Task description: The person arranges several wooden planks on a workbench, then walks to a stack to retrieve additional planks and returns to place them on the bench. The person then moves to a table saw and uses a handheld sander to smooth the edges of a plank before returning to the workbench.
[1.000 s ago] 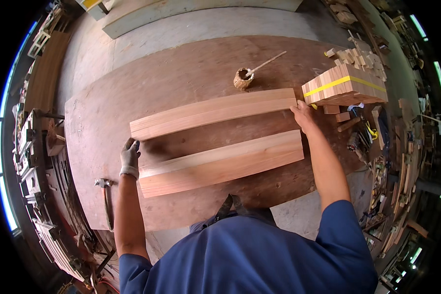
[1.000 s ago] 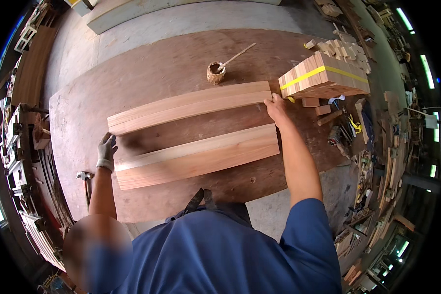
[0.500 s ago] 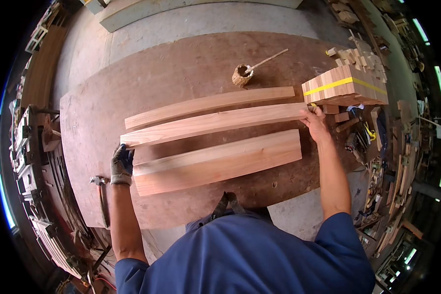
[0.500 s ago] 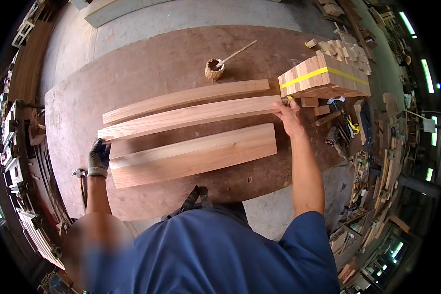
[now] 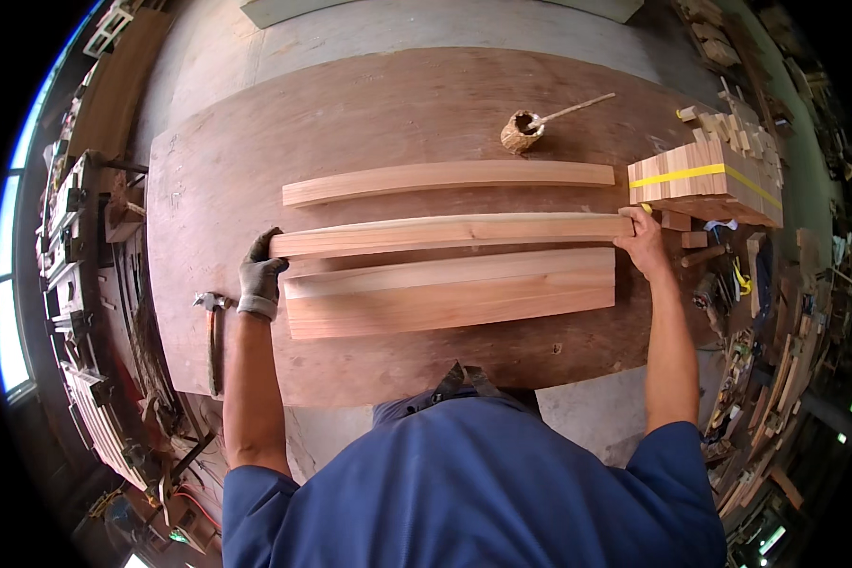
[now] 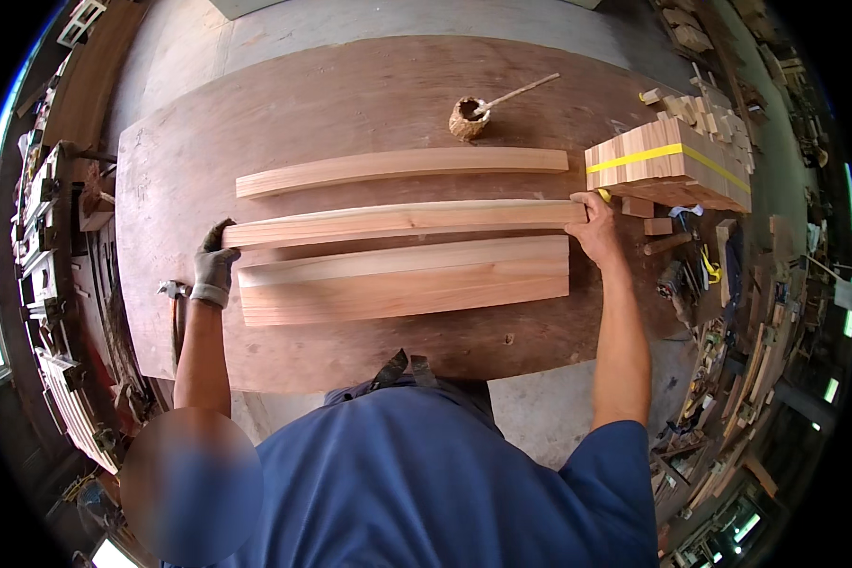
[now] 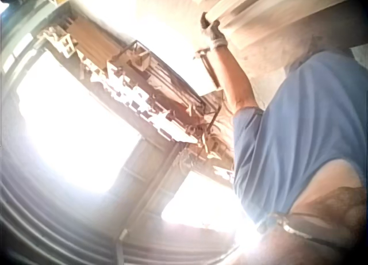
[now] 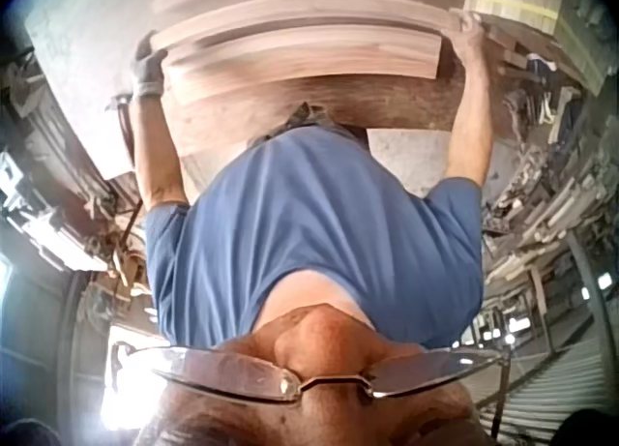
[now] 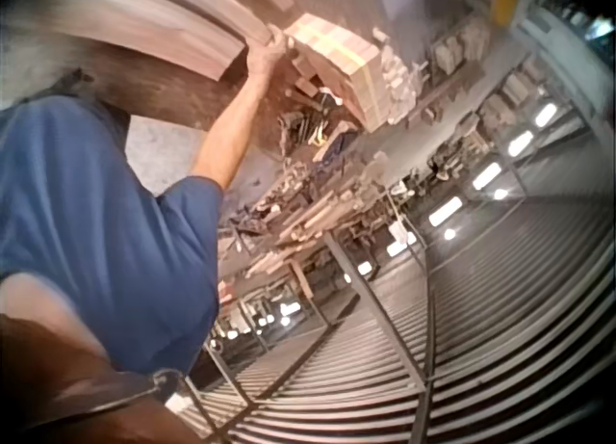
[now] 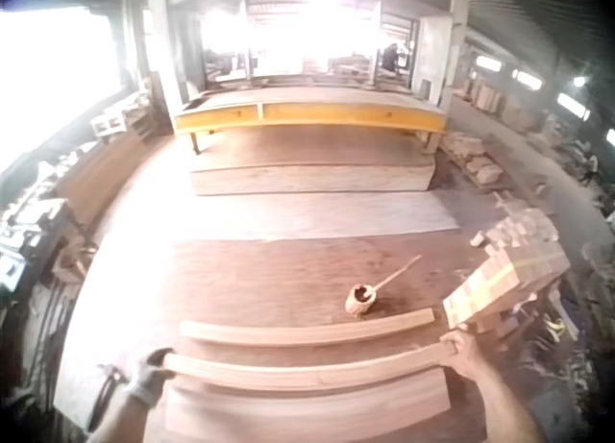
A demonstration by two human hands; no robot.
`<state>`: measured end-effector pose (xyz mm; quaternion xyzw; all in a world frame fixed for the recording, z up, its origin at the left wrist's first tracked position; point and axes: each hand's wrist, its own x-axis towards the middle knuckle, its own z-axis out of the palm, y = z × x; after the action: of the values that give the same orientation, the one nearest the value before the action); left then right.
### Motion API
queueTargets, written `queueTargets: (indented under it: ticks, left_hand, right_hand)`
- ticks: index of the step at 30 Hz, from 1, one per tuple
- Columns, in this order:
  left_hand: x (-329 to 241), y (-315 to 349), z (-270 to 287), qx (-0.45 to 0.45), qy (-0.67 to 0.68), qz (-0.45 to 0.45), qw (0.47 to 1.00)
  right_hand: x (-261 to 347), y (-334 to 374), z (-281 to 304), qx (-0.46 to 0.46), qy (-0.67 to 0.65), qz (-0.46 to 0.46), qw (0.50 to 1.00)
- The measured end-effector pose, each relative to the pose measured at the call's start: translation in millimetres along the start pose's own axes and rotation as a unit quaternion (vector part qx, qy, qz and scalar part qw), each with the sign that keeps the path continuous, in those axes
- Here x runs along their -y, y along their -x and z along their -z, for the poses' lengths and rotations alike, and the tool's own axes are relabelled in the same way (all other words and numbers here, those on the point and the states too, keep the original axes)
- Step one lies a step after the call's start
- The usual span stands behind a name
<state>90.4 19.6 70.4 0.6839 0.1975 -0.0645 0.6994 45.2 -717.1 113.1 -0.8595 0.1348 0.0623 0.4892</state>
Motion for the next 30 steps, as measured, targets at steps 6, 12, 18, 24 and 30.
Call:
queueTargets:
  ticks: [6,12,18,24,30]
  left_hand:
    - [4,7,1,0.035,-0.208,0.031,0.977]
    - [14,11,19,0.057,-0.146,0.077,0.985]
    - [7,17,8,0.032,-0.137,0.088,0.986]
    - [18,14,16,0.004,-0.080,0.104,0.991]
    - [28,24,20,-0.011,-0.036,0.090,0.995]
  right_hand:
    - [-27,2,-6,0.048,0.108,-0.019,0.993]
    - [-39,2,-9,0.048,0.075,-0.084,0.992]
    - [-46,9,-14,0.027,0.096,-0.135,0.986]
    - [-48,8,-13,0.024,0.040,-0.166,0.985]
    - [-24,19,-27,0.038,-0.020,-0.151,0.988]
